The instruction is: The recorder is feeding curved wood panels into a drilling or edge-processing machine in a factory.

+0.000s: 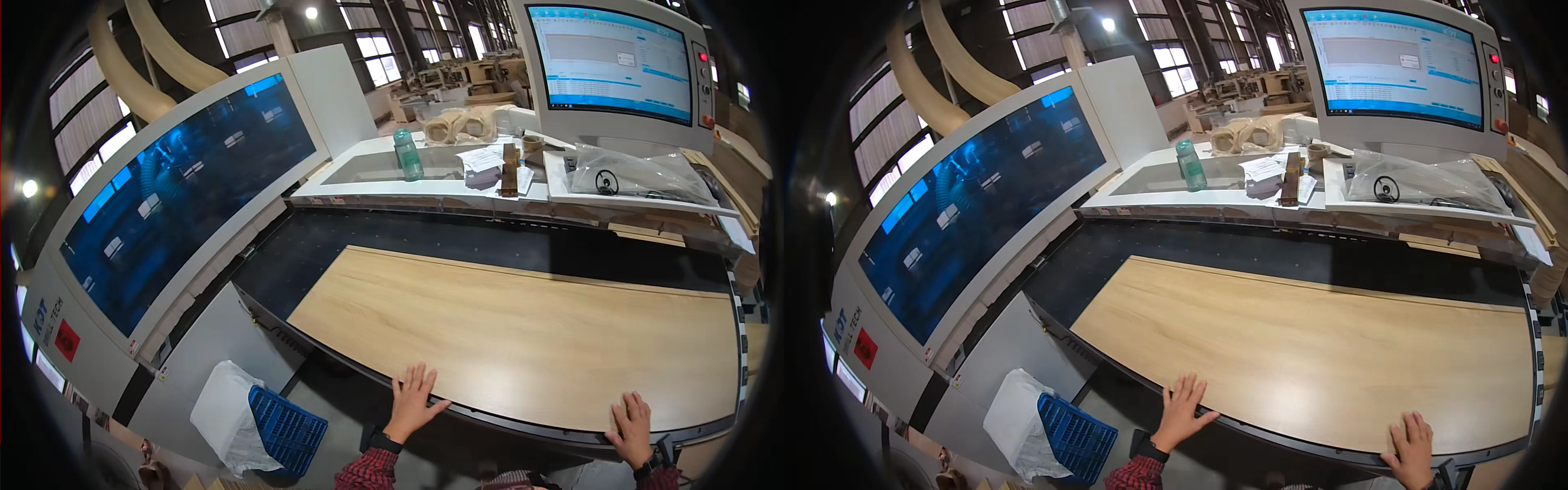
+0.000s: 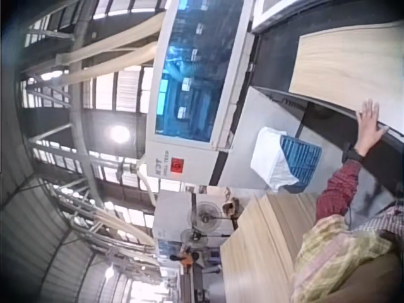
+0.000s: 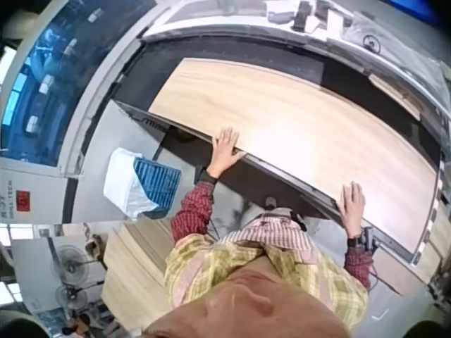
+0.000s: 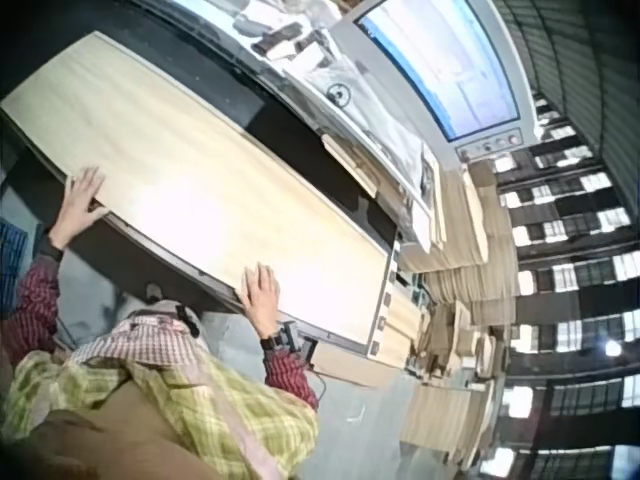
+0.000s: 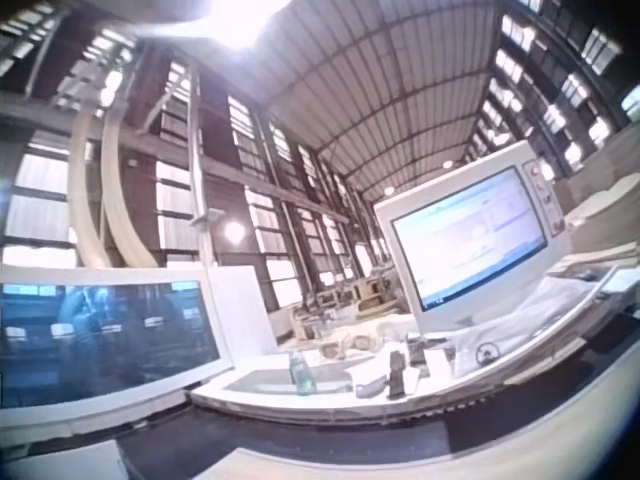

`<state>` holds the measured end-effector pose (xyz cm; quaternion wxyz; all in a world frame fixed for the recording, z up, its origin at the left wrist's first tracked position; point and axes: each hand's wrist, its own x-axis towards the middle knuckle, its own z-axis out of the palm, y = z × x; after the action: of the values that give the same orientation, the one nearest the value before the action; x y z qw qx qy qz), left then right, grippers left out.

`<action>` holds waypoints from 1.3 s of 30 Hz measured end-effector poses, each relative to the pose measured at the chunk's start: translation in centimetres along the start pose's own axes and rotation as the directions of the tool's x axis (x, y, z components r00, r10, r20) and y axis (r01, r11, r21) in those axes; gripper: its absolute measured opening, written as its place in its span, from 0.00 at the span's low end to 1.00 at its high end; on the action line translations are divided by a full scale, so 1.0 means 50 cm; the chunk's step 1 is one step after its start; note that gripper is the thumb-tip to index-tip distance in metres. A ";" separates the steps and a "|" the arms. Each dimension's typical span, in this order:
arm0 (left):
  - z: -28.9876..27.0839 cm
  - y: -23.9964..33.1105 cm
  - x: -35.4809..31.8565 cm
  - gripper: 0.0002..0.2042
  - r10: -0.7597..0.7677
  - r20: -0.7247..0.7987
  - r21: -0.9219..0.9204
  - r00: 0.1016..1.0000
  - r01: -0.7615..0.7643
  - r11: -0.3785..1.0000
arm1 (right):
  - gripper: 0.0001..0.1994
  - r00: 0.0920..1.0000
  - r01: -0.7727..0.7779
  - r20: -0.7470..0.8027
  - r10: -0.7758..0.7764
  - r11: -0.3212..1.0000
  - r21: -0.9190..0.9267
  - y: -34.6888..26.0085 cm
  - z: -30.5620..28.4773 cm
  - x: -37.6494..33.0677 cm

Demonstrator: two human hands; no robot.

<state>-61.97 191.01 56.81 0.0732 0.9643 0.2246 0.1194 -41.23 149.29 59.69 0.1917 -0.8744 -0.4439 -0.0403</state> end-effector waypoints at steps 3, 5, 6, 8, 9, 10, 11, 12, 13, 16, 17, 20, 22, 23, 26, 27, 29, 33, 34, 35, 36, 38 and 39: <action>-0.013 -0.082 0.026 0.32 -0.103 0.028 0.061 0.994 0.101 0.993 | 0.32 0.996 0.060 0.062 -0.057 0.997 -0.046 -0.053 0.048 0.080; -0.026 -0.128 0.048 0.28 -0.170 0.028 0.050 0.985 0.168 0.984 | 0.33 0.992 0.084 0.100 -0.078 0.995 -0.053 -0.103 0.066 0.132; -0.027 -0.152 0.060 0.28 -0.183 0.030 0.044 0.983 0.182 0.982 | 0.33 0.990 0.094 0.111 -0.088 0.994 -0.056 -0.119 0.081 0.150; -0.027 -0.214 0.089 0.25 -0.160 -0.025 -0.039 0.987 0.159 0.986 | 0.34 0.988 0.092 0.124 -0.092 0.996 0.002 -0.153 0.118 0.189; -0.032 -0.241 0.099 0.24 -0.144 -0.035 -0.023 0.989 0.143 0.989 | 0.34 0.985 0.097 0.140 -0.100 0.995 0.031 -0.175 0.124 0.211; -0.029 -0.271 0.109 0.24 -0.145 -0.045 -0.023 0.988 0.144 0.989 | 0.34 0.985 0.103 0.133 -0.106 0.994 0.028 -0.192 0.130 0.230; -0.025 -0.312 0.118 0.24 -0.117 -0.063 -0.030 0.991 0.115 0.993 | 0.34 0.988 0.092 0.121 -0.095 0.995 0.034 -0.211 0.142 0.246; -0.023 -0.350 0.129 0.23 -0.085 -0.081 -0.036 0.993 0.082 0.996 | 0.35 0.991 0.078 0.107 -0.082 0.996 0.040 -0.228 0.155 0.260; -0.021 -0.383 0.144 0.24 -0.069 -0.085 -0.039 0.994 0.066 0.997 | 0.35 0.998 0.050 0.033 -0.049 0.998 -0.026 -0.238 0.167 0.270; -0.029 -0.481 0.188 0.24 -0.017 -0.068 -0.067 0.998 0.012 0.998 | 0.31 0.971 -0.174 -0.180 0.155 0.980 -0.095 -0.249 0.228 0.275; -0.037 -0.508 0.204 0.25 -0.002 -0.045 -0.066 0.999 -0.001 0.998 | 0.30 0.971 -0.194 -0.165 0.172 0.973 -0.123 -0.278 0.228 0.287; -0.060 -0.588 0.236 0.26 0.013 -0.023 -0.100 1.000 -0.015 0.995 | 0.29 0.961 -0.209 -0.203 0.190 0.975 -0.076 -0.328 0.271 0.328; -0.051 -0.649 0.261 0.29 0.021 -0.018 -0.084 1.000 -0.022 0.996 | 0.27 0.959 -0.217 -0.208 0.193 0.971 -0.102 -0.377 0.297 0.374; -0.053 -0.676 0.266 0.30 0.013 0.008 -0.074 1.000 -0.013 0.997 | 0.27 0.965 -0.203 -0.192 0.181 0.973 -0.107 -0.398 0.310 0.396; -0.059 -0.743 0.312 0.32 -0.019 0.033 -0.069 0.999 0.021 0.997 | 0.27 0.975 -0.164 -0.169 0.144 0.980 -0.111 -0.461 0.335 0.464; -0.062 -0.765 0.320 0.34 -0.056 0.035 -0.072 0.998 0.058 0.996 | 0.27 0.982 -0.127 -0.154 0.110 0.986 -0.104 -0.478 0.341 0.489; -0.060 -0.798 0.349 0.34 -0.046 0.021 -0.073 0.999 0.048 0.996 | 0.27 0.982 -0.128 -0.156 0.108 0.983 -0.128 -0.495 0.374 0.500; -0.057 -0.855 0.412 0.35 -0.020 0.016 -0.066 1.000 0.021 0.998 | 0.26 0.979 -0.188 -0.094 0.179 0.977 -0.098 -0.558 0.387 0.557; -0.059 -0.868 0.422 0.35 -0.004 0.026 -0.068 1.000 0.006 0.998 | 0.26 0.981 -0.177 -0.091 0.169 0.980 -0.090 -0.565 0.397 0.577; -0.067 -0.873 0.433 0.36 -0.008 0.049 -0.047 0.999 0.010 0.999 | 0.26 0.985 -0.163 -0.076 0.157 0.983 -0.083 -0.581 0.400 0.597; -0.073 -0.881 0.442 0.36 -0.023 0.055 -0.043 0.998 0.026 0.999 | 0.26 0.982 -0.183 -0.068 0.179 0.981 -0.058 -0.602 0.399 0.621; -0.085 -0.898 0.466 0.37 -0.035 0.108 -0.025 0.994 0.038 0.999 | 0.26 0.978 -0.201 -0.058 0.199 0.979 -0.032 -0.616 0.409 0.655; -0.089 -0.908 0.478 0.39 -0.040 0.115 -0.022 0.993 0.043 0.999 | 0.25 0.980 -0.191 -0.058 0.188 0.981 -0.042 -0.617 0.418 0.672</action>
<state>-61.22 242.49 56.96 0.1002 0.9637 0.2387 0.0650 -47.51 199.05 57.71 0.1857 -0.9156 -0.3524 -0.0556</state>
